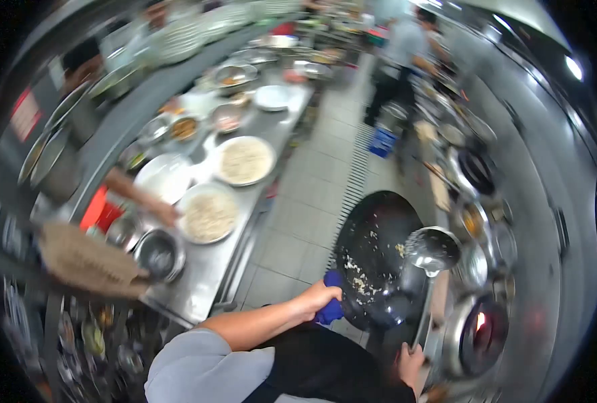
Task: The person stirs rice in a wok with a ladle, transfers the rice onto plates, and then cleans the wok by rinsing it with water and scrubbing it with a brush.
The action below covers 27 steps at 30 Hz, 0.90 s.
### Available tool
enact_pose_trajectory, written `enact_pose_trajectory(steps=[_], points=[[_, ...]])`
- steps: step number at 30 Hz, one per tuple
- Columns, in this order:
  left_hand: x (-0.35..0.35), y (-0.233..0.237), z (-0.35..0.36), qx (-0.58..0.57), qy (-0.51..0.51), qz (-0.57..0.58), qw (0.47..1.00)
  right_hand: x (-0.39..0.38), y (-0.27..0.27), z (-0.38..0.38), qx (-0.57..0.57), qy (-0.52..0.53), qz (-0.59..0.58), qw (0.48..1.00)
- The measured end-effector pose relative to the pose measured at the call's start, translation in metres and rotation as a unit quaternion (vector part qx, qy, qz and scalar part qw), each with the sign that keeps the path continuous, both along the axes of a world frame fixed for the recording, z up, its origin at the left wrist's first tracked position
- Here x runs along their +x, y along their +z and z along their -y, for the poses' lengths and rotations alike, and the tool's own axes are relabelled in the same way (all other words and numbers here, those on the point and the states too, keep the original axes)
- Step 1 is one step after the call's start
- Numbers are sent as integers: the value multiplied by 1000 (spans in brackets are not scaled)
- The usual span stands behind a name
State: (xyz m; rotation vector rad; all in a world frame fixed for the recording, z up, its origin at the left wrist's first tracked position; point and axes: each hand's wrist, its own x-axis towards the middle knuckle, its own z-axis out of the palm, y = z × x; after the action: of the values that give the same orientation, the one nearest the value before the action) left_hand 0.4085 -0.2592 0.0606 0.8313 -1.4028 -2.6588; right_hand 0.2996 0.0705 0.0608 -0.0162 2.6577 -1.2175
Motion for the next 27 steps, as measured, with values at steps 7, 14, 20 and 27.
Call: enact_pose_trajectory(steps=[7,14,20,27], points=[[-110,18,-77,113,-172,68,976,83,-73,-91,-4,-231,-4,973],[-228,14,-225,114,-311,70,941,87,-85,-191,-101,-331,-21,938],[-305,-9,-338,180,-412,124,885,100,-73,-242,-135,-430,33,892],[-378,-28,-433,132,-411,94,897,108,-52,-239,-257,-507,43,822]])
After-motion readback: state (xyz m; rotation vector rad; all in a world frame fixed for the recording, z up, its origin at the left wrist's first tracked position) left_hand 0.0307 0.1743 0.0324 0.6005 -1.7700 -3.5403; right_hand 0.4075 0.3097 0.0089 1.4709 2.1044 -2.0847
